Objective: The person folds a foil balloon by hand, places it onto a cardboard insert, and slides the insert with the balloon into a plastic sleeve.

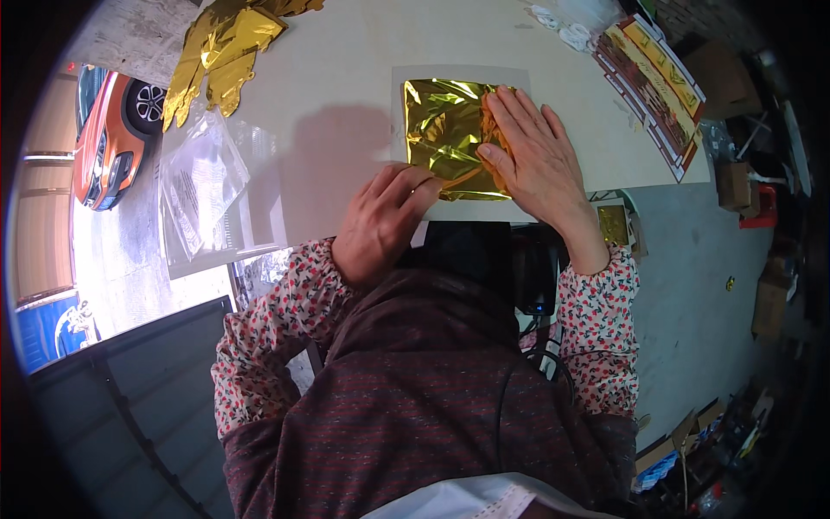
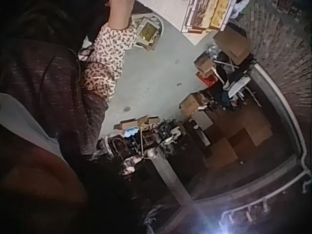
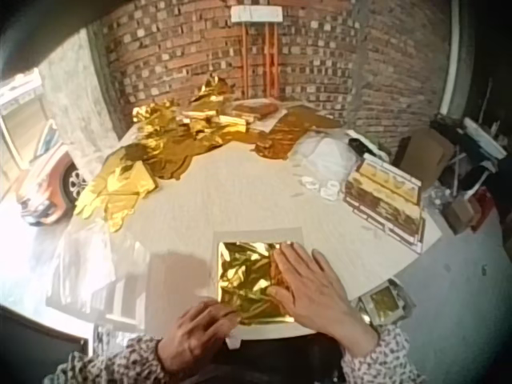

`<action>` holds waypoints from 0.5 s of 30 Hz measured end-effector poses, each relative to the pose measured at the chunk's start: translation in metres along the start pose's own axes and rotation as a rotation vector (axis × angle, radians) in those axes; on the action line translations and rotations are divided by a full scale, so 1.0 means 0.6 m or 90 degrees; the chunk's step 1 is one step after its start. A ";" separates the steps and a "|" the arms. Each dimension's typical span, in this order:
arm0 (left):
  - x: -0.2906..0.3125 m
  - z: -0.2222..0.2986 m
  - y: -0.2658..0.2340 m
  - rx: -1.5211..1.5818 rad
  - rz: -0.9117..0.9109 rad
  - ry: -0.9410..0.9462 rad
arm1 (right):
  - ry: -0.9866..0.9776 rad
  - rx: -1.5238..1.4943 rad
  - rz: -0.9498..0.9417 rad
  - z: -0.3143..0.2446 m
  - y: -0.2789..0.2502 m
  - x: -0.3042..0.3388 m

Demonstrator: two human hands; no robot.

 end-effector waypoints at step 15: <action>-0.021 -0.006 -0.005 -0.016 -0.071 0.066 | 0.002 -0.003 0.008 0.000 -0.001 -0.001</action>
Point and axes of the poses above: each hand's wrist, its own x-axis away from the middle knuckle, its own y-axis out of the palm, z = x × y, the point moved 7 cm from there along -x, towards the middle knuckle, and after that the axes turned 5 degrees about z, right-handed, at the moved point
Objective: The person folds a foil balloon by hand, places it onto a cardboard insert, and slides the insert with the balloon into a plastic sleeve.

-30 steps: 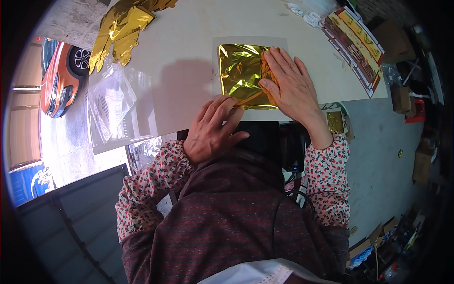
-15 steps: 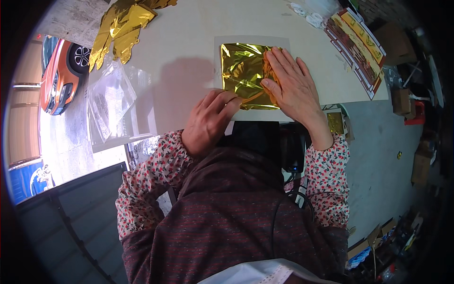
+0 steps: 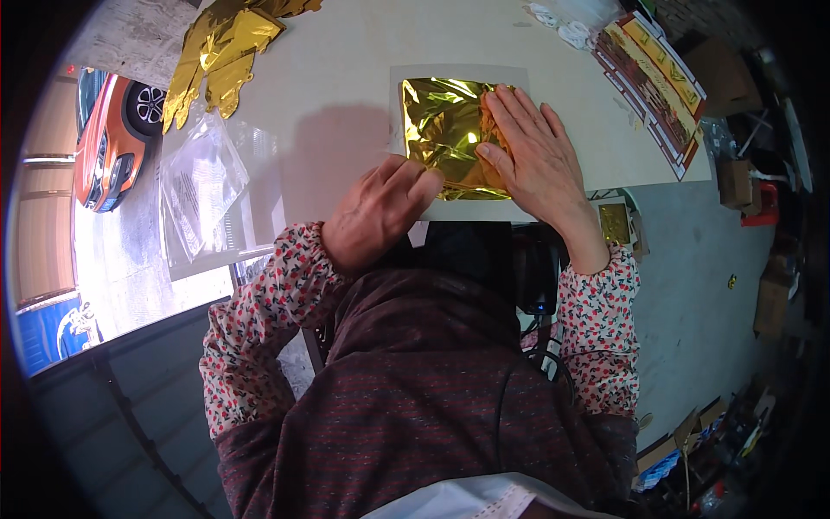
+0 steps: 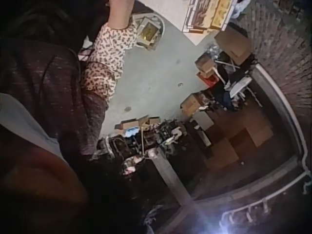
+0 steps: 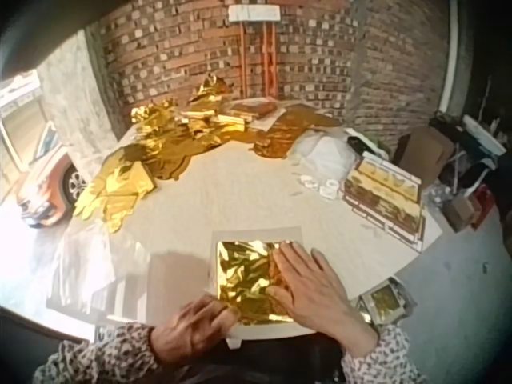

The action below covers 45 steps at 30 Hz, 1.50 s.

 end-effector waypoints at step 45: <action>-0.001 -0.028 0.007 0.123 0.063 -0.076 | -0.002 0.002 0.005 0.000 0.002 0.000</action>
Point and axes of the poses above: each hand's wrist, its own x-axis away from the middle knuckle, its own y-axis out of the palm, z = x × y, the point moved 7 cm from there along -x, towards the middle knuckle, and after that the axes turned 5 degrees about z, right-handed, at the moved point
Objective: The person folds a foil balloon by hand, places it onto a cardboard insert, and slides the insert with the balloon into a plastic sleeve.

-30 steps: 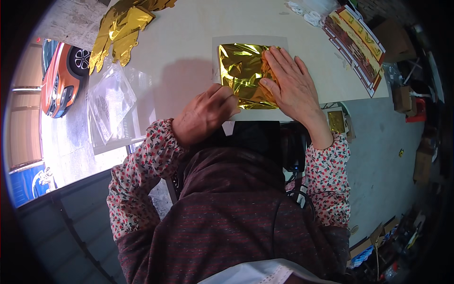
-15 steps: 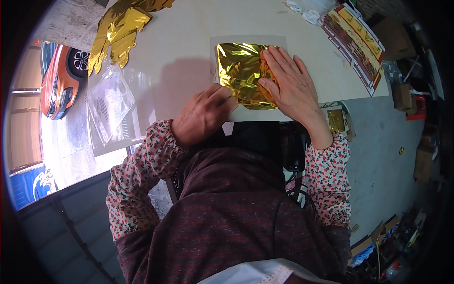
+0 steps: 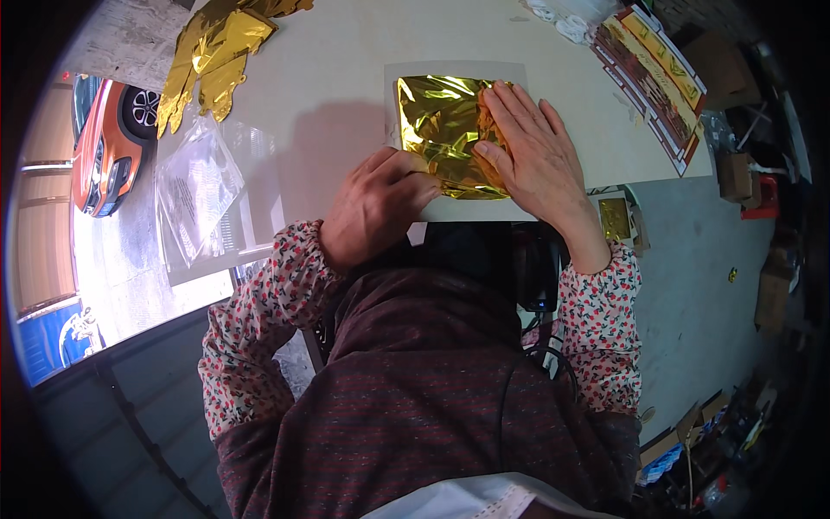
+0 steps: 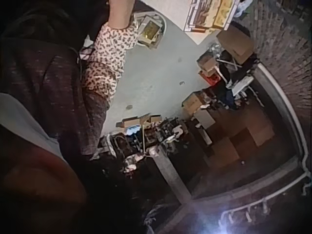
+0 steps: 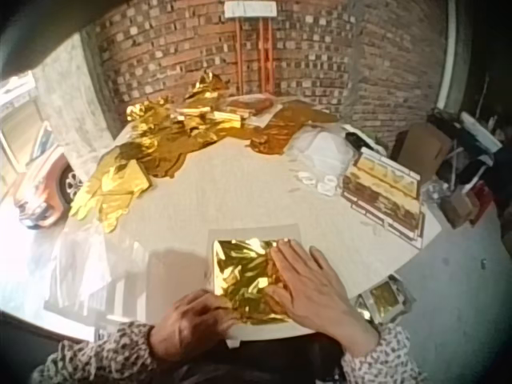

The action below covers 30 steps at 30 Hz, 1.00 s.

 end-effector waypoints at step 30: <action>-0.010 0.000 0.005 -0.049 -0.074 0.105 | -0.002 -0.005 0.009 -0.001 -0.004 -0.001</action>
Point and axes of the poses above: each hand's wrist, its own x-axis away from the middle knuckle, its own y-axis out of the palm, z = x × y, the point moved 7 cm from there along -x, towards the middle knuckle, and after that the axes turned 5 degrees about z, right-handed, at the moved point
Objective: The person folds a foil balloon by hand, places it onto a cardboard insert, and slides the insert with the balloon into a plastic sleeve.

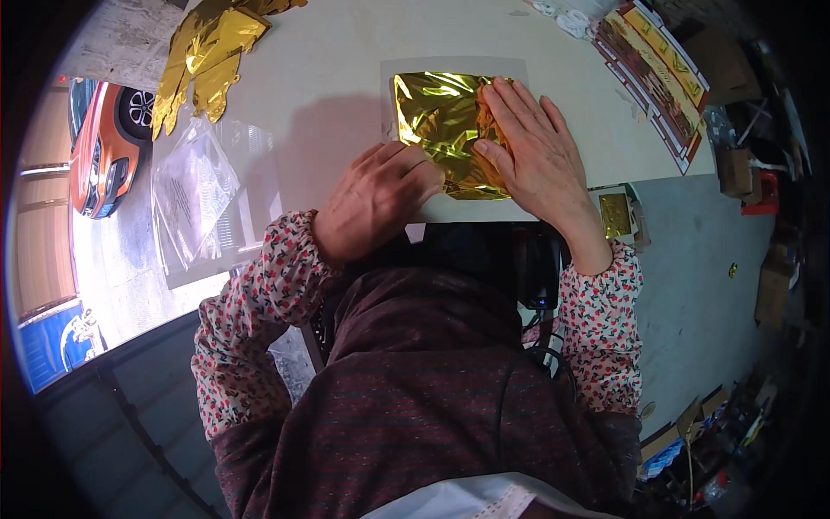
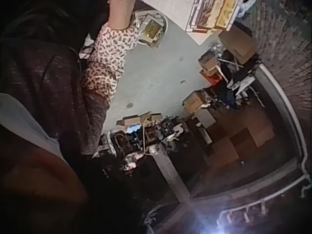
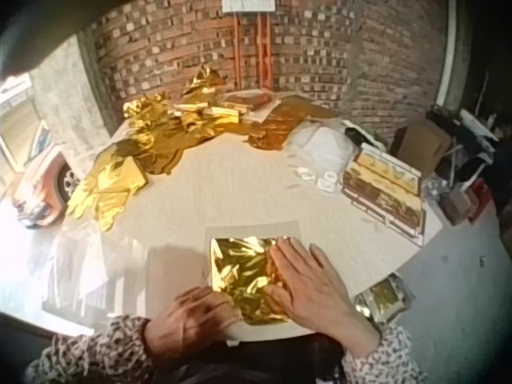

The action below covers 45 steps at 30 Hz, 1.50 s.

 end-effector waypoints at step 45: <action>-0.015 0.044 0.006 -0.215 -0.034 -0.005 | -0.001 0.003 0.010 0.000 0.000 0.000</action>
Point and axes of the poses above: each hand's wrist, its own x-axis away from the middle knuckle, its own y-axis out of the palm, z = x × y, the point moved 7 cm from there along -x, towards the middle knuckle, and after that the axes turned 5 degrees about z, right-handed, at the moved point
